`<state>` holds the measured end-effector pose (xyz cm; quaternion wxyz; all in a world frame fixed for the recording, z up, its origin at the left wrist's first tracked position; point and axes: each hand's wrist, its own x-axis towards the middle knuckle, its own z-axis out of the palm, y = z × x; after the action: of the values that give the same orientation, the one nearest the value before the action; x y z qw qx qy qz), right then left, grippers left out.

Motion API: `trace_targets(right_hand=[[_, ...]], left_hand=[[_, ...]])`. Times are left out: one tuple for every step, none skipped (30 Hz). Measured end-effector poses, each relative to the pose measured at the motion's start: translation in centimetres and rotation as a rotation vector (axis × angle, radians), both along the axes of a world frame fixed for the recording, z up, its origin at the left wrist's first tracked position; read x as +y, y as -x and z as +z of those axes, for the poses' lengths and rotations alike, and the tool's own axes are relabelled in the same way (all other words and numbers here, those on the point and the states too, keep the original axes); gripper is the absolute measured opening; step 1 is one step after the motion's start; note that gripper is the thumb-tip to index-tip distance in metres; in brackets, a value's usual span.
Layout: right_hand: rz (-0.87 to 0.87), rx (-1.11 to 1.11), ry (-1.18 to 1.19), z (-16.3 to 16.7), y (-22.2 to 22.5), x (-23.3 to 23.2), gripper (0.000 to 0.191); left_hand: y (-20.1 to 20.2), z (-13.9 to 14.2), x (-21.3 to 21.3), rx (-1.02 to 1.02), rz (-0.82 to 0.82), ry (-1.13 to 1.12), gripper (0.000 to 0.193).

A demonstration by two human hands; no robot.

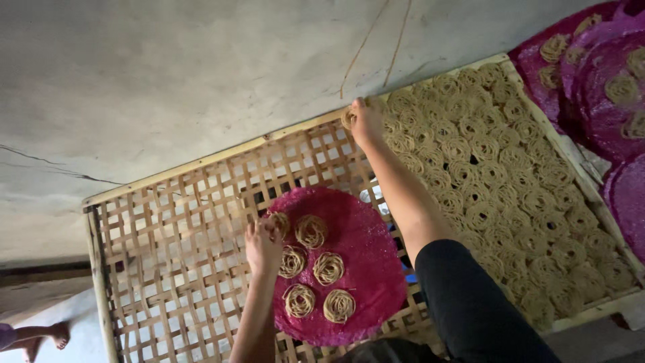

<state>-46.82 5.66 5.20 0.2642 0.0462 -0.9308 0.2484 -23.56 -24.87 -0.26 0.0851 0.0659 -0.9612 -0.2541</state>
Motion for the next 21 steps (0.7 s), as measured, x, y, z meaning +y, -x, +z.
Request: trace_targets(right_hand=[[0.0,0.111,-0.034,0.3,-0.4,0.1,0.038],[-0.004,0.218,-0.069,0.5,-0.9,-0.1,0.046],[-0.011,0.325,-0.105,0.8,-1.9,-0.5,0.054],[0.015,0.287,-0.068,0.8,-3.4,-1.2,0.051],[0.041,0.253,-0.032,0.7,-5.2,-2.0,0.048],[0.085,-0.169,0.081,0.2,-7.5,-3.1,0.029],[0.139,-0.592,0.192,-0.5,-9.9,-4.5,0.011],[0.468,-0.555,0.359,-1.5,-13.0,-4.9,0.013],[0.638,-0.581,0.421,-2.7,-15.6,-5.8,0.013],[0.541,-0.826,0.429,-3.9,-17.7,-6.4,0.017],[0.445,-1.07,0.428,-5.2,-19.6,-6.9,0.022],[0.443,-1.028,0.507,-6.5,-20.9,-7.2,0.024],[0.44,-0.988,0.584,-7.5,-22.0,-7.4,0.026],[0.439,-0.945,0.663,-8.5,-22.7,-7.7,0.028],[0.47,-0.924,0.7,-9.2,-23.1,-8.0,0.028],[0.5,-0.903,0.739,-9.6,-23.2,-8.5,0.028],[0.532,-0.88,0.779,-9.9,-23.2,-8.8,0.029],[0.614,-0.929,1.012,-9.9,-23.0,-9.3,0.024],[0.613,-0.972,1.138,-9.7,-22.7,-9.6,0.022],[0.585,-1.022,1.251,-9.4,-22.4,-9.8,0.021],[0.544,-1.063,1.347,-8.9,-21.9,-9.8,0.019]], left_hand=[[0.2,0.0,0.2,0.006,-0.008,-0.032,0.019],[0.4,0.1,0.3,0.008,-0.019,-0.063,0.021],[0.6,0.3,0.4,-0.061,0.009,-0.079,0.021],[0.9,0.5,0.6,-0.131,0.037,-0.096,0.021],[1.2,0.7,0.8,-0.198,0.065,-0.113,0.021],[1.5,1.0,1.0,-0.209,0.061,-0.207,0.022],[1.7,1.1,1.2,-0.222,0.06,-0.299,0.024],[1.8,1.3,1.1,-0.235,0.064,-0.389,0.026],[1.8,1.4,0.9,-0.16,0.051,-0.274,0.028],[1.8,1.5,0.6,-0.093,0.036,-0.158,0.03],[1.6,1.5,0.3,-0.025,0.02,-0.044,0.032],[1.4,1.5,-0.2,-0.09,0.04,-0.058,0.035],[1.1,1.6,-0.7,-0.158,0.062,-0.073,0.039],[0.7,1.6,-1.1,-0.225,0.084,-0.085,0.043],[0.5,1.7,-1.2,-0.246,0.052,-0.151,0.039],[0.3,1.9,-1.1,-0.267,0.02,-0.216,0.035],[0.1,2.1,-0.8,-0.285,-0.012,-0.28,0.032],[0.2,2.3,-0.2,-0.303,-0.076,-0.351,0.023],[0.4,2.6,0.8,-0.318,-0.143,-0.423,0.016],[0.2,3.0,1.8,-0.253,-0.206,-0.512,0.024],[0.0,3.4,3.0,-0.186,-0.269,-0.6,0.032]])
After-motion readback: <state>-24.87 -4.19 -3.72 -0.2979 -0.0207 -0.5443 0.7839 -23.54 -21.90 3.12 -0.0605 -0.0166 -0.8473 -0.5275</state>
